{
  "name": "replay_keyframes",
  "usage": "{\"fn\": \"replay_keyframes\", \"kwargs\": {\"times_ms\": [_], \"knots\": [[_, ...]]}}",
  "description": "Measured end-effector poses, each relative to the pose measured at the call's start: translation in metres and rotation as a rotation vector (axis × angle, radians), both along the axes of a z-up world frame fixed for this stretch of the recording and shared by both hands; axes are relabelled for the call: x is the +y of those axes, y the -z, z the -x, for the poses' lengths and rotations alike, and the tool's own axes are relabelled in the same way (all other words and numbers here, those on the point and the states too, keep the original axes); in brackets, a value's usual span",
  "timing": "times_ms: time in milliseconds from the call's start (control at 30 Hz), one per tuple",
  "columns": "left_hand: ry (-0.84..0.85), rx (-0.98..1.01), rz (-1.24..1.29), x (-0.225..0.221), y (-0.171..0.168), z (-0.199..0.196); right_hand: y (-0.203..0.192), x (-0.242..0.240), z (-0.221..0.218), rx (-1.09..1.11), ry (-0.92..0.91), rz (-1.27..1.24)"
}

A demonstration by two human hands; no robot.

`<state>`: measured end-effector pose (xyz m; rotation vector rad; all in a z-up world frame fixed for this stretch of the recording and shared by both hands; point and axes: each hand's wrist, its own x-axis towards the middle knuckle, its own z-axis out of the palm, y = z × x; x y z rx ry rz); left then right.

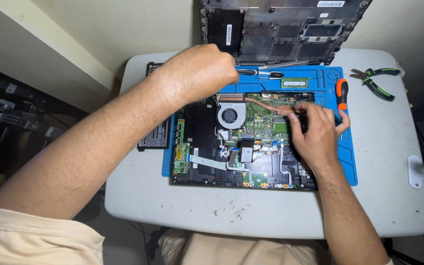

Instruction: Connecting internal ribbon cables and components inside a laptop during reassembly.

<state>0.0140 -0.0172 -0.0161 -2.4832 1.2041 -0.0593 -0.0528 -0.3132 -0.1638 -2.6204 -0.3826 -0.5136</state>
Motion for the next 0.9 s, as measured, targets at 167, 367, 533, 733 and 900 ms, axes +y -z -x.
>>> {"fn": "replay_keyframes", "kwargs": {"times_ms": [167, 367, 533, 733, 900], "knots": [[-0.363, 0.193, -0.332, -0.016, -0.023, 0.009, -0.001, 0.000, 0.002, -0.002, -0.004, 0.026], [-0.012, 0.060, 0.067, 0.006, 0.014, -0.006, -0.005, 0.001, 0.001, 0.049, -0.003, -0.024], [-0.203, 0.108, -0.168, -0.012, -0.006, 0.000, -0.004, 0.000, 0.001, 0.073, 0.046, -0.147], [-0.230, 0.161, -0.188, -0.011, -0.003, 0.001, -0.005, 0.002, 0.000, 0.098, 0.068, -0.193], [-0.230, 0.180, -0.200, -0.018, -0.013, 0.003, -0.002, 0.001, -0.001, 0.106, 0.059, -0.167]]}}
